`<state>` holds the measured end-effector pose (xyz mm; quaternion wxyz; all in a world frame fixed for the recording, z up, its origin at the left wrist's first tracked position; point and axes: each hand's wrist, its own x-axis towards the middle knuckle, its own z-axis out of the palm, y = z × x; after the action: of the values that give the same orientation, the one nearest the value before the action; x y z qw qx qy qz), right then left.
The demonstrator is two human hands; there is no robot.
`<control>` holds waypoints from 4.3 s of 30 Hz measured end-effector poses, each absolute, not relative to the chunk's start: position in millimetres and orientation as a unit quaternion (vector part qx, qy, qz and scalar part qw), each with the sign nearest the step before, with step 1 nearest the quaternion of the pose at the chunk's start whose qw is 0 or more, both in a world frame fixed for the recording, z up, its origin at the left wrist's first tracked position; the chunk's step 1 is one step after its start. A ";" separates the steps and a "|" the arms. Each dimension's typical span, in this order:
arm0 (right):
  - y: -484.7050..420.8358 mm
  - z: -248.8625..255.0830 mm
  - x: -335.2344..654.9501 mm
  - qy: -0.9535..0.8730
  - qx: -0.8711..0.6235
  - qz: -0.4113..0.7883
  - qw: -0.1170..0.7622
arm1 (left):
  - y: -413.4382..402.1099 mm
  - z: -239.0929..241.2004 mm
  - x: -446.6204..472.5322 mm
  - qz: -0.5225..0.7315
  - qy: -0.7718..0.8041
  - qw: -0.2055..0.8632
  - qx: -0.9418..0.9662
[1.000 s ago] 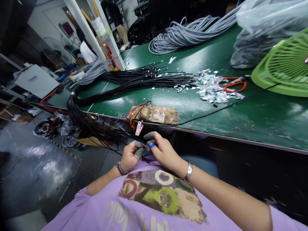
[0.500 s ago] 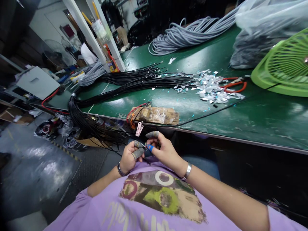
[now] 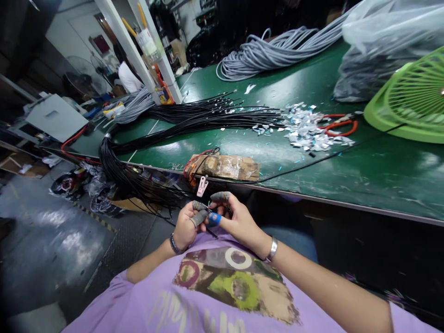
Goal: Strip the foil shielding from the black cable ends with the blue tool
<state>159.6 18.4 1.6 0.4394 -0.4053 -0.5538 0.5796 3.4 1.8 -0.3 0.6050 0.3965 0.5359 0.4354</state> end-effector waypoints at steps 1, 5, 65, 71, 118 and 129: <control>18.6 2.2 158.0 -0.541 -0.404 0.592 0.441 | 1.7 -0.3 3.7 0.435 0.534 0.606 0.398; 19.9 0.2 151.0 -0.484 -0.405 0.646 0.430 | 1.1 -2.1 3.7 0.439 0.529 0.607 0.399; 61.5 16.6 167.8 -0.516 -0.394 0.722 0.240 | 29.6 30.6 -42.4 0.340 0.444 0.515 0.650; 68.1 11.8 144.2 -0.431 -0.368 0.783 0.255 | 35.5 24.7 -42.2 0.407 0.472 0.545 0.561; 58.8 -13.2 139.4 -0.398 -0.351 0.766 0.363 | 29.6 -8.4 -45.8 0.534 0.419 0.672 0.296; 76.1 26.5 185.4 -0.616 -0.344 0.659 0.262 | 27.0 -36.6 -90.1 0.146 0.680 0.359 0.623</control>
<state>185.4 76.1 26.5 0.2619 -0.3445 -0.6155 0.6587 -90.1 27.0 -36.6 0.3591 0.6227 0.6796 0.1460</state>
